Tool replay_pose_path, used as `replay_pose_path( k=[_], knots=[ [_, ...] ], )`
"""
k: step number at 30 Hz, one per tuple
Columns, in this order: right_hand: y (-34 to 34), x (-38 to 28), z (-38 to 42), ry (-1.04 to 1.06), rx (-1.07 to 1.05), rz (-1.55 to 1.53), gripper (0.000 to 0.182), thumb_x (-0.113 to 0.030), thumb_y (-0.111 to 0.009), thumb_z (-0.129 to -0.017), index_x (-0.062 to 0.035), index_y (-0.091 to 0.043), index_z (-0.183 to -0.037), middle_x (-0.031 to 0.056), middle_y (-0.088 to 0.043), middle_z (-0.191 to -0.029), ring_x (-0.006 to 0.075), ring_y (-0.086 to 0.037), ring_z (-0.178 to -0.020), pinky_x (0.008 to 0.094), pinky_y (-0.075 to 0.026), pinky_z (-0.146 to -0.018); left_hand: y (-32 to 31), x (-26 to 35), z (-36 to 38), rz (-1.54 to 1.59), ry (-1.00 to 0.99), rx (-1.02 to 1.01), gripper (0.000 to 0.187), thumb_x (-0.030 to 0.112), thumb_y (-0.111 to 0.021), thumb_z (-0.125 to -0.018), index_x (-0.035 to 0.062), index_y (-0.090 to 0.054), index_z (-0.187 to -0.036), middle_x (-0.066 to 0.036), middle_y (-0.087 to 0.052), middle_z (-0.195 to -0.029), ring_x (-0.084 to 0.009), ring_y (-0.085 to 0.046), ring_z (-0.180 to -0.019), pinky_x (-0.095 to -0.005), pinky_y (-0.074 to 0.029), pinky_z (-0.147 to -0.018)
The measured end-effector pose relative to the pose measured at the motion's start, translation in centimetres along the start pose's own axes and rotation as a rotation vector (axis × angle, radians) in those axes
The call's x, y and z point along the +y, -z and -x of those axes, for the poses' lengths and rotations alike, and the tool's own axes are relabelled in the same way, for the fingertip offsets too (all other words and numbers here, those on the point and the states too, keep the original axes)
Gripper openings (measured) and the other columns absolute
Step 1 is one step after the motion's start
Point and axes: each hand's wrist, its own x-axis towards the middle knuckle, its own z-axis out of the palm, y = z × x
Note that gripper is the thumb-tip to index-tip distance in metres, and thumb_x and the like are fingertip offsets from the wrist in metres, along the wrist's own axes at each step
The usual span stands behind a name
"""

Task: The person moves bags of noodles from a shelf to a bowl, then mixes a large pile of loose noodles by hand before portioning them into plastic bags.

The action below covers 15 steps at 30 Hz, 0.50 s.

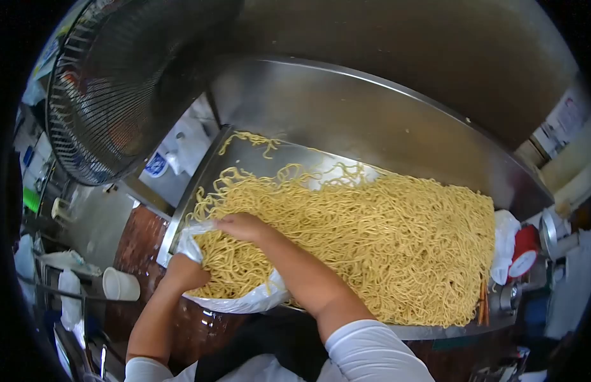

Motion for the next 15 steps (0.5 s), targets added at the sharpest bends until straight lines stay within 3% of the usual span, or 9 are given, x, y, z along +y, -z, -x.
replay_pose_path(
  k=[3, 5, 7, 8, 10, 11, 12, 13, 15],
  knots=[
    [3.0, 0.7, 4.4, -0.161, -0.091, 0.05, 0.079, -0.074, -0.041, -0.086, -0.005, -0.065, -0.115, 0.0205, -0.066, -0.112, 0.0325, -0.065, -0.099, 0.042, -0.048, -0.086, 0.9, 0.1, 0.8, 0.17, -0.004, 0.095, 0.042, 0.026, -0.067, -0.07, 0.0046, -0.065, -0.106, -0.018, -0.07, -0.096, -0.038, -0.066, -0.091, -0.0438, -0.053, -0.081],
    [4.4, 2.0, 9.4, -0.184, -0.139, 0.086, 0.069, -0.067, -0.05, -0.086, -0.0047, -0.065, -0.113, 0.0214, -0.067, -0.106, 0.0339, -0.065, -0.097, 0.0426, -0.048, -0.084, 0.9, -0.3, 0.6, 0.279, 0.031, 0.126, 0.046, 0.021, -0.068, -0.069, 0.0039, -0.063, -0.111, -0.018, -0.07, -0.098, -0.0374, -0.066, -0.093, -0.0427, -0.053, -0.082],
    [3.3, 4.7, 14.6, -0.038, -0.125, -0.043, 0.059, -0.054, -0.062, -0.086, -0.0047, -0.06, -0.118, 0.0184, -0.065, -0.109, 0.0301, -0.063, -0.099, 0.0406, -0.048, -0.085, -0.2, -2.1, -0.1, 0.756, -0.009, 0.146, 0.051, 0.011, -0.069, -0.066, 0.0025, -0.059, -0.116, -0.017, -0.069, -0.1, -0.0336, -0.066, -0.094, -0.0388, -0.052, -0.083],
    [2.1, 5.1, 16.6, -0.047, -0.112, -0.041, 0.059, -0.054, -0.062, -0.086, -0.0047, -0.06, -0.118, 0.0184, -0.065, -0.109, 0.0301, -0.063, -0.099, 0.0406, -0.048, -0.085, -0.3, -2.9, -0.4, 0.872, 0.014, 0.062, 0.047, 0.008, -0.071, -0.066, 0.002, -0.062, -0.113, -0.015, -0.068, -0.101, -0.0284, -0.066, -0.093, -0.0353, -0.05, -0.083],
    [0.6, 4.2, 19.6, -0.088, 0.13, 0.112, 0.046, -0.043, -0.069, -0.083, -0.0049, -0.062, -0.108, 0.018, -0.065, -0.099, 0.0317, -0.064, -0.091, 0.0412, -0.049, -0.079, 3.2, -1.5, 0.5, 0.832, 0.015, -0.036, 0.045, 0.01, -0.072, -0.067, 0.0017, -0.064, -0.11, -0.015, -0.068, -0.104, -0.0275, -0.065, -0.095, -0.0349, -0.05, -0.084],
    [0.8, 3.4, 20.3, -0.095, 0.147, 0.112, 0.046, -0.043, -0.069, -0.083, -0.0049, -0.062, -0.108, 0.018, -0.065, -0.099, 0.0317, -0.064, -0.091, 0.0412, -0.049, -0.079, 4.8, -1.0, 1.1, 0.791, 0.035, -0.125, 0.043, 0.013, -0.074, -0.068, 0.0015, -0.065, -0.108, -0.015, -0.067, -0.106, -0.0265, -0.064, -0.097, -0.0345, -0.049, -0.084],
    [1.1, 2.5, 20.9, -0.119, 0.22, 0.116, 0.043, -0.041, -0.068, -0.082, -0.0053, -0.063, -0.106, 0.0196, -0.065, -0.095, 0.0349, -0.064, -0.089, 0.043, -0.049, -0.078, 5.2, -0.9, 1.4, 0.727, -0.078, -0.053, 0.045, 0.015, -0.079, -0.067, 0.003, -0.068, -0.109, -0.015, -0.066, -0.112, -0.0267, -0.061, -0.107, -0.0348, -0.046, -0.093],
    [1.4, 1.4, 21.4, -0.143, 0.29, 0.121, 0.04, -0.039, -0.067, -0.081, -0.0058, -0.064, -0.103, 0.0212, -0.065, -0.091, 0.0382, -0.064, -0.087, 0.0448, -0.05, -0.077, 4.7, -1.2, 1.2, 0.722, -0.093, -0.057, 0.045, 0.015, -0.079, -0.067, 0.003, -0.068, -0.109, -0.015, -0.066, -0.112, -0.0267, -0.061, -0.107, -0.0348, -0.046, -0.093],
    [2.3, -0.4, 21.9, -0.154, 0.32, 0.211, 0.035, -0.034, -0.067, -0.079, -0.0062, -0.064, -0.1, 0.0204, -0.065, -0.088, 0.0398, -0.063, -0.083, 0.0454, -0.05, -0.074, 3.3, -2.2, 0.5, 0.937, -0.396, 0.046, 0.053, 0.005, -0.081, -0.065, 0.0027, -0.067, -0.116, -0.014, -0.064, -0.118, -0.0229, -0.056, -0.115, -0.034, -0.046, -0.095]
  ],
)
